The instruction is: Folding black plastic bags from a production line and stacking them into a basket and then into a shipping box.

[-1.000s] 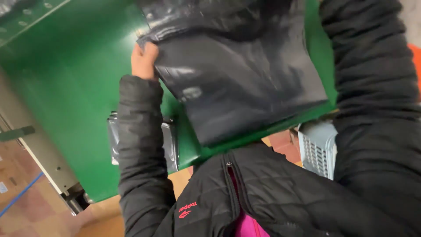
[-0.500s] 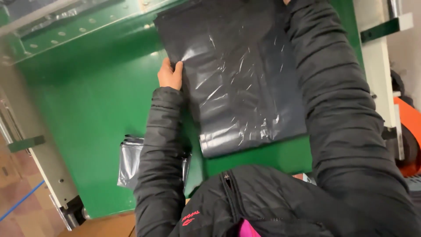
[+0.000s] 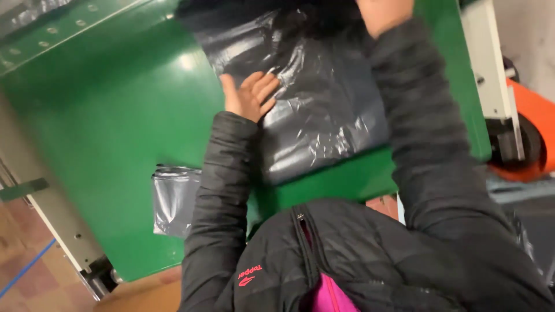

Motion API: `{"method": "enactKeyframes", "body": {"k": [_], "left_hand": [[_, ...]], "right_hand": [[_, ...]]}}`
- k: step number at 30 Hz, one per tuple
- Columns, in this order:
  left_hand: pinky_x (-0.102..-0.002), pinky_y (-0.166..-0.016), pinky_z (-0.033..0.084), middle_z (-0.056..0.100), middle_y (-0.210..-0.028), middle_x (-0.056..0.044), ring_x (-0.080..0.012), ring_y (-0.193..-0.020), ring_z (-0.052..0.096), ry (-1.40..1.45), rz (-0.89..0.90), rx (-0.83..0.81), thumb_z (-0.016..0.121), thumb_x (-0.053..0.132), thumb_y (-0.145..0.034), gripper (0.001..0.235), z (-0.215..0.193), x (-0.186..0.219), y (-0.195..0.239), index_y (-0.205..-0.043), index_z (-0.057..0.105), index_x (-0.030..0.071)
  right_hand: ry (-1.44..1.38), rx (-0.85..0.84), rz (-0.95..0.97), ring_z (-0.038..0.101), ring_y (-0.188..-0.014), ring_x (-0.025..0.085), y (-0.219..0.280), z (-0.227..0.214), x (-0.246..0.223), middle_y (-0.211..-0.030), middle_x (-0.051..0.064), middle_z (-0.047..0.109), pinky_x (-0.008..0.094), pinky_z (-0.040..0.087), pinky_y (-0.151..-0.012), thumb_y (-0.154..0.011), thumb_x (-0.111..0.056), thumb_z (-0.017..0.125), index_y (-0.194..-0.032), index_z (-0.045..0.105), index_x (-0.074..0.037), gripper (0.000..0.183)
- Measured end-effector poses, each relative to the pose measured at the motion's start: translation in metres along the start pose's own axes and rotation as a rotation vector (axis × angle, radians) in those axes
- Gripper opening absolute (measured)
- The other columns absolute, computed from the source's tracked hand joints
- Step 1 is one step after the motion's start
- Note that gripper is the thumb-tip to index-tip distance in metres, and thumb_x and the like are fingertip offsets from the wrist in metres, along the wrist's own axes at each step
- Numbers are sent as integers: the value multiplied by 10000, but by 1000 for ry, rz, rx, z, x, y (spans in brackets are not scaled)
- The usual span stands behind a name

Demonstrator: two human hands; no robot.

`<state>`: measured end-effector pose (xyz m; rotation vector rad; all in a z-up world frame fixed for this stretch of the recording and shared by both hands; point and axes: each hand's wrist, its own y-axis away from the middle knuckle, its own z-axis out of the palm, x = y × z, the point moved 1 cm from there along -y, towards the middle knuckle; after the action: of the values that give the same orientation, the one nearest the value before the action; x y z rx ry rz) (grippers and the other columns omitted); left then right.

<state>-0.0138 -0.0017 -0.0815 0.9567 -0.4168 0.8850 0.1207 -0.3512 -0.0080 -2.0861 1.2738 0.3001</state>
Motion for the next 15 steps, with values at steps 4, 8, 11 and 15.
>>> {"method": "enactKeyframes", "body": {"k": [4, 8, 11, 15], "left_hand": [[-520, -1145, 395, 486, -1581, -171, -317, -1403, 537, 422, 29, -119, 268, 905, -830, 1151, -44, -14, 8, -1583, 321, 36], [-532, -1207, 397, 489, -1570, -204, -382, -1400, 521, 430, 83, -208, 335, 830, -890, 1079, -79, -25, 6, -1567, 383, -9], [-499, -1136, 465, 565, -1505, -191, -381, -1368, 554, 307, 26, -11, 487, 684, -936, 872, -74, -27, 19, -1485, 473, 6], [-512, -1020, 520, 611, -1349, -174, -381, -1232, 576, -506, 414, 385, 661, 511, -938, 659, 24, -15, 124, -1377, 531, 37]], "right_hand": [[61, 108, -27, 613, -1188, 295, 80, -61, -59, -1157, 42, 693, 462, 443, -1001, -844, -43, 788, -985, 711, -89, 167], [177, 109, 21, 556, -1341, 326, 179, -68, -48, -1237, 31, 674, 472, 403, -1080, -718, 67, 664, -941, 714, -131, 302], [249, 54, 41, 536, -1362, 331, 218, -56, -35, -1273, 32, 666, 478, 402, -1092, -697, 67, 648, -950, 723, -141, 336], [328, 26, 30, 508, -1391, 348, 232, -54, -35, -1334, 55, 645, 494, 390, -1120, -706, 52, 656, -991, 728, -137, 349]]}}
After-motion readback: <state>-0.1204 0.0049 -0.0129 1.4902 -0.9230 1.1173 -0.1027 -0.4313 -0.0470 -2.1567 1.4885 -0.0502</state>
